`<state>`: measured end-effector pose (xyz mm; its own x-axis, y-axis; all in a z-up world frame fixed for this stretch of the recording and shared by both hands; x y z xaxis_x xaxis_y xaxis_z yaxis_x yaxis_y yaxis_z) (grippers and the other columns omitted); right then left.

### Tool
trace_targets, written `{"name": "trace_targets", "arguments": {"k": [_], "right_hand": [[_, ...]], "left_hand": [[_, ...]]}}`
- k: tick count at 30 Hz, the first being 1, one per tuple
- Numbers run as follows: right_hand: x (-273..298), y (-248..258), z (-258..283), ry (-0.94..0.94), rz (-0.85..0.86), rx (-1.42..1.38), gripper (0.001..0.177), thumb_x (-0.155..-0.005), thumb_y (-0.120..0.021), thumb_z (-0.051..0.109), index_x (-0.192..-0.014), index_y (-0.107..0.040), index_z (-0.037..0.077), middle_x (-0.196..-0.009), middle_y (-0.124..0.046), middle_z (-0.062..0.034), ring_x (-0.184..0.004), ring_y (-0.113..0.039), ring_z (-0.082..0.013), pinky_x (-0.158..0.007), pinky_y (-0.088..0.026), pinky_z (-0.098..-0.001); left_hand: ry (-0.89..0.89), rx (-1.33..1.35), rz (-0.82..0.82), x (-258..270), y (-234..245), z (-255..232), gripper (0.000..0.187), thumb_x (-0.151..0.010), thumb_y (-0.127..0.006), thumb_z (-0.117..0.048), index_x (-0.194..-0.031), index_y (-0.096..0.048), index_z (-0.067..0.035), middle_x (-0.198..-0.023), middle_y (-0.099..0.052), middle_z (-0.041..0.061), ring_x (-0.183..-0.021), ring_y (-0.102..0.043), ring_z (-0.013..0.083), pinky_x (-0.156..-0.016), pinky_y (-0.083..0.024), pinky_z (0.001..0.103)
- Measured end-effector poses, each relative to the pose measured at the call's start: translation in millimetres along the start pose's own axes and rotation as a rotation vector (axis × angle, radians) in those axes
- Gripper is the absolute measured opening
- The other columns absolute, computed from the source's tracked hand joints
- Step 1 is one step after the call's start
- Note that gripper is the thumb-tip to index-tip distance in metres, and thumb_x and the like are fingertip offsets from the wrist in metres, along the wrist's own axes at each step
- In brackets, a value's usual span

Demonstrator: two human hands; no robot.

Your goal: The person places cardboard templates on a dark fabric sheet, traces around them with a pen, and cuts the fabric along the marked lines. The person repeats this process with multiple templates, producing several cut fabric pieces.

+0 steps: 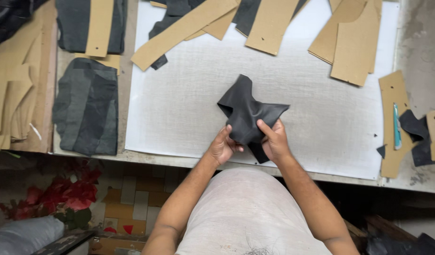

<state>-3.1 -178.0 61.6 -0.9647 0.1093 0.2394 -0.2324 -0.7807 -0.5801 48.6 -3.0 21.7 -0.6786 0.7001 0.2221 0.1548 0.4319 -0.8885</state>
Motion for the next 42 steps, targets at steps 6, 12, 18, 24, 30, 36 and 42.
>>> {"name": "trace_targets", "arguments": {"k": [6,12,18,24,30,36,42], "right_hand": [[23,-4,35,0.013,0.42,0.192,0.045,-0.093,-0.07,0.005,-0.136,-0.058,-0.001,-0.116,-0.068,-0.0127,-0.107,-0.066,-0.0195,-0.092,-0.057,-0.0385],[0,18,112,0.29,0.29,0.044,0.058,-0.086,-0.06,-0.001,-0.144,-0.053,-0.004,-0.132,-0.066,-0.0153,-0.123,-0.067,-0.0253,-0.111,-0.054,-0.038],[-33,71,124,0.45,-0.048,0.599,0.061,-0.095,-0.064,-0.003,-0.153,-0.045,-0.002,-0.144,-0.06,-0.0154,-0.134,-0.06,-0.0228,-0.117,-0.05,-0.0373],[-8,127,67,0.078,-0.515,0.928,0.054,-0.094,-0.068,0.005,-0.145,-0.05,0.003,-0.088,-0.07,-0.0034,-0.067,-0.064,-0.0103,-0.046,-0.046,-0.0272],[-4,149,40,0.34,-0.553,0.937,0.037,-0.099,-0.07,0.003,-0.135,-0.064,-0.001,-0.071,-0.062,-0.0009,-0.055,-0.054,-0.0056,-0.046,-0.04,-0.0223],[-6,152,33,0.45,-0.503,1.032,0.041,-0.097,-0.077,0.001,-0.135,-0.062,-0.004,-0.076,-0.064,-0.0027,-0.064,-0.061,-0.0049,-0.055,-0.048,-0.0201],[3,143,46,0.258,-0.552,0.873,0.048,-0.092,-0.077,0.004,-0.136,-0.058,-0.001,-0.085,-0.069,-0.0034,-0.069,-0.069,-0.0069,-0.046,-0.052,-0.0211]], "left_hand": [[-0.202,0.051,-0.084,-22,-5,-37,0.096,-0.086,-0.069,-0.062,-0.154,-0.033,-0.005,-0.144,-0.054,0.017,-0.127,-0.057,0.029,-0.099,-0.052,0.043],[-0.58,0.056,-0.499,-32,12,-143,0.064,-0.09,-0.075,-0.032,-0.14,-0.053,0.0,-0.14,-0.061,0.016,-0.127,-0.058,0.0312,-0.106,-0.05,0.043],[-0.67,-0.356,-0.71,-8,49,-167,0.053,-0.091,-0.079,-0.012,-0.137,-0.057,0.0,-0.127,-0.063,0.014,-0.112,-0.065,0.0282,-0.087,-0.058,0.044],[-0.65,-0.799,-0.776,33,79,-139,0.05,-0.093,-0.072,0.003,-0.138,-0.05,-0.002,-0.105,-0.075,0.016,-0.09,-0.075,0.0206,-0.065,-0.068,0.031],[-0.744,-0.961,-0.983,55,91,-151,0.047,-0.097,-0.068,-0.001,-0.14,-0.049,-0.007,-0.103,-0.073,0.012,-0.086,-0.074,0.0153,-0.053,-0.057,0.031],[-0.985,-1.628,-1.008,66,115,-156,0.044,-0.098,-0.079,-0.002,-0.137,-0.059,-0.01,-0.102,-0.072,0.008,-0.083,-0.064,0.0154,-0.074,-0.053,0.029],[-1.041,-1.608,-0.991,65,124,-152,0.046,-0.098,-0.075,-0.001,-0.14,-0.056,-0.009,-0.104,-0.072,0.004,-0.086,-0.065,0.0124,-0.076,-0.054,0.031]]}}
Point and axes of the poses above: each hand's wrist, its own x-axis away from the middle knuckle, its own y-axis out of the back of the hand, z = x × y, the point moved 1 cm from there along -x, towards the middle knuckle
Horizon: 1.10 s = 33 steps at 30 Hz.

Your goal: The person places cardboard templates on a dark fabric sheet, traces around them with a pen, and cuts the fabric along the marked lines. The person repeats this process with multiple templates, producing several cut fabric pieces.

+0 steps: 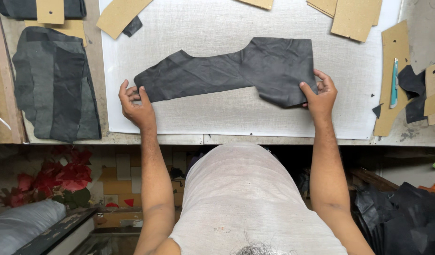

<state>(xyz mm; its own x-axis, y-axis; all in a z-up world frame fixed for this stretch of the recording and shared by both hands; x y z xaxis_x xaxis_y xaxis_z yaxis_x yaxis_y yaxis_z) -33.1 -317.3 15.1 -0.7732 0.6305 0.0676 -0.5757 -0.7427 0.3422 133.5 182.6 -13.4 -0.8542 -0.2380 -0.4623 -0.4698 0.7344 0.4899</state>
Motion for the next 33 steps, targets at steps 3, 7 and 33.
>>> {"name": "trace_targets", "arguments": {"k": [3,7,33], "right_hand": [[8,4,3,-0.042,-0.077,-0.027,0.045,-0.093,-0.076,0.003,-0.135,-0.059,-0.002,-0.087,-0.07,-0.0051,-0.07,-0.07,-0.0084,-0.045,-0.053,-0.0221],[14,3,-1,0.058,-0.064,-0.057,0.041,-0.097,-0.075,0.003,-0.135,-0.06,-0.002,-0.092,-0.072,-0.0063,-0.074,-0.071,-0.0086,-0.049,-0.057,-0.0219],[23,24,-49,0.419,-0.346,0.27,0.017,-0.091,-0.079,-0.001,-0.107,-0.075,0.005,-0.076,-0.068,-0.0011,-0.059,-0.058,-0.0055,-0.052,-0.044,-0.0203]], "left_hand": [[-0.003,-0.097,0.05,1,-1,-5,0.046,-0.096,-0.076,-0.001,-0.138,-0.059,-0.009,-0.106,-0.072,0.003,-0.085,-0.063,0.0128,-0.074,-0.052,0.032],[-0.043,-0.147,0.053,2,0,-11,0.044,-0.096,-0.076,0.0,-0.137,-0.061,-0.01,-0.113,-0.07,0.003,-0.092,-0.062,0.0139,-0.081,-0.053,0.033],[-0.503,0.177,1.21,115,-148,-192,0.023,-0.097,-0.074,-0.036,-0.084,-0.081,-0.018,-0.093,-0.08,-0.004,-0.12,-0.068,0.01,-0.127,-0.029,0.045]]}}
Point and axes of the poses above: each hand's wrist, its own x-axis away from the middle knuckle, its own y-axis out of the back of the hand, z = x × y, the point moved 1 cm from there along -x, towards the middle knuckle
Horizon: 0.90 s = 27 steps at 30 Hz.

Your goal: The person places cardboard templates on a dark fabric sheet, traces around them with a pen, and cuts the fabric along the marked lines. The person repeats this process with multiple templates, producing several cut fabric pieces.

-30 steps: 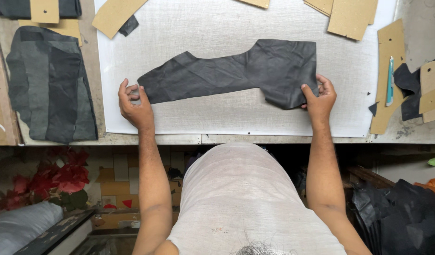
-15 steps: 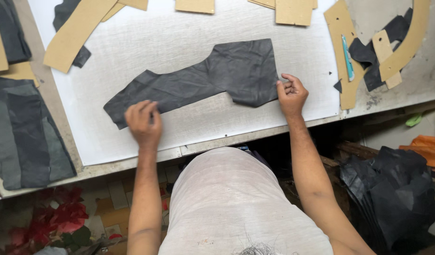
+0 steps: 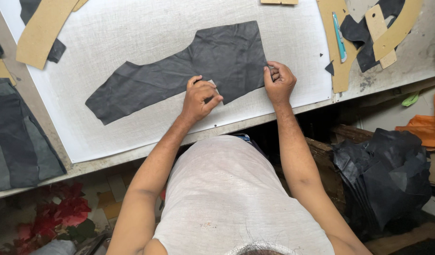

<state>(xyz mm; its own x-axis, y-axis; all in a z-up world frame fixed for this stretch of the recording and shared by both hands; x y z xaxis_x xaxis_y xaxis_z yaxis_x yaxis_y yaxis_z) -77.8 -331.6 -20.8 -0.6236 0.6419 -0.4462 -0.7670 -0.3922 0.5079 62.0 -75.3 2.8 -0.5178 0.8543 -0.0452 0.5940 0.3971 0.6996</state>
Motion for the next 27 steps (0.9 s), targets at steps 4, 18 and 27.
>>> {"name": "trace_targets", "arguments": {"k": [4,18,27], "right_hand": [[-11,2,9,-0.175,0.071,-0.042,0.024,-0.092,-0.081,0.01,-0.114,-0.073,0.005,-0.072,-0.068,0.0012,-0.058,-0.058,-0.0046,-0.053,-0.046,-0.0208],[-30,-4,11,-0.02,0.092,0.244,0.02,-0.094,-0.083,0.023,-0.087,-0.072,0.007,-0.054,-0.058,0.0015,-0.044,-0.051,-0.0095,-0.044,-0.037,-0.0285],[-21,13,-17,-0.008,0.131,-0.271,0.014,-0.104,-0.065,0.01,-0.112,-0.072,0.001,-0.062,-0.058,0.0027,-0.051,-0.046,-0.004,-0.047,-0.034,-0.0229]], "left_hand": [[-0.015,-0.069,-0.273,-27,-13,6,0.03,-0.108,-0.062,-0.038,-0.127,-0.072,-0.017,-0.135,-0.068,0.001,-0.142,-0.054,0.0182,-0.128,-0.034,0.045],[0.055,-0.606,-0.094,-82,-36,-32,0.121,-0.081,-0.048,-0.093,-0.165,-0.02,-0.01,-0.171,-0.015,0.012,-0.158,-0.012,0.0242,-0.129,-0.007,0.057],[0.204,-0.847,-0.212,-99,-69,-47,0.097,-0.103,-0.041,-0.073,-0.163,-0.02,0.001,-0.172,-0.014,0.02,-0.16,-0.01,0.0296,-0.127,-0.005,0.057]]}}
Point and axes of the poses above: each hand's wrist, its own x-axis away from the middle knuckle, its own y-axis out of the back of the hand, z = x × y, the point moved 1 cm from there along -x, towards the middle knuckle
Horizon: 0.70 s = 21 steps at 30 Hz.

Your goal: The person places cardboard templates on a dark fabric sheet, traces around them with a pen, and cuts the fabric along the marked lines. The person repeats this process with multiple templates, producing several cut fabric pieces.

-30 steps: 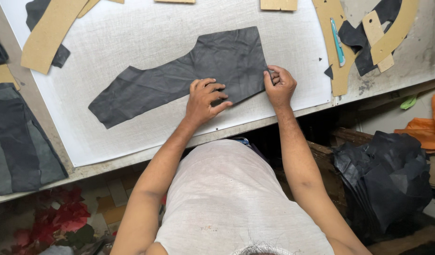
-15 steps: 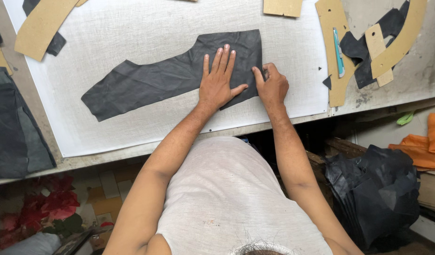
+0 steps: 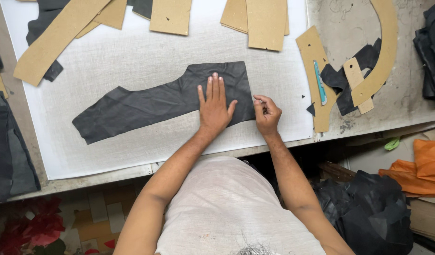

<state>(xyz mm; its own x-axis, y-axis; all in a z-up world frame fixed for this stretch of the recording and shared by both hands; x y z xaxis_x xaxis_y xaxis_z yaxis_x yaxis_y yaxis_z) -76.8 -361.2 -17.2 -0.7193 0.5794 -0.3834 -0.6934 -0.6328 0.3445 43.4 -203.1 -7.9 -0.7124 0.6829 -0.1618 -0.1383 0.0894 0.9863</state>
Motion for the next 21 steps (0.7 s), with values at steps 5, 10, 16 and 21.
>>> {"name": "trace_targets", "arguments": {"k": [5,10,16,21], "right_hand": [[18,4,-19,0.004,-0.085,-0.158,0.021,-0.11,-0.051,0.012,-0.117,-0.068,0.001,-0.062,-0.053,0.0031,-0.054,-0.047,-0.0023,-0.051,-0.04,-0.0215],[13,6,-30,-0.03,-0.129,-0.232,0.03,-0.113,-0.042,0.015,-0.129,-0.061,-0.001,-0.062,-0.052,0.0028,-0.054,-0.044,-0.0031,-0.054,-0.042,-0.0219],[20,5,-30,-0.008,-0.046,-0.155,0.03,-0.112,-0.042,0.015,-0.13,-0.06,0.0,-0.061,-0.054,0.002,-0.053,-0.047,-0.004,-0.051,-0.041,-0.0222],[13,2,-24,-0.006,-0.034,-0.144,0.027,-0.111,-0.044,0.013,-0.126,-0.062,0.0,-0.061,-0.054,0.0022,-0.053,-0.049,-0.0045,-0.05,-0.042,-0.0223]], "left_hand": [[-0.237,0.208,0.089,-34,2,-39,0.106,-0.095,-0.038,-0.078,-0.161,-0.018,0.003,-0.169,-0.014,0.021,-0.158,-0.009,0.0294,-0.127,-0.004,0.055],[-0.332,0.26,0.133,-58,7,-42,0.108,-0.092,-0.034,-0.082,-0.161,-0.018,0.0,-0.169,-0.015,0.018,-0.158,-0.012,0.0267,-0.128,-0.006,0.05],[-0.363,0.312,0.092,-30,10,-28,0.106,-0.093,-0.03,-0.083,-0.163,-0.019,-0.004,-0.17,-0.019,0.014,-0.158,-0.016,0.0236,-0.13,-0.009,0.046],[-0.19,0.309,0.119,-15,11,31,0.105,-0.094,-0.038,-0.079,-0.163,-0.019,-0.003,-0.171,-0.018,0.016,-0.158,-0.015,0.0254,-0.128,-0.009,0.046]]}}
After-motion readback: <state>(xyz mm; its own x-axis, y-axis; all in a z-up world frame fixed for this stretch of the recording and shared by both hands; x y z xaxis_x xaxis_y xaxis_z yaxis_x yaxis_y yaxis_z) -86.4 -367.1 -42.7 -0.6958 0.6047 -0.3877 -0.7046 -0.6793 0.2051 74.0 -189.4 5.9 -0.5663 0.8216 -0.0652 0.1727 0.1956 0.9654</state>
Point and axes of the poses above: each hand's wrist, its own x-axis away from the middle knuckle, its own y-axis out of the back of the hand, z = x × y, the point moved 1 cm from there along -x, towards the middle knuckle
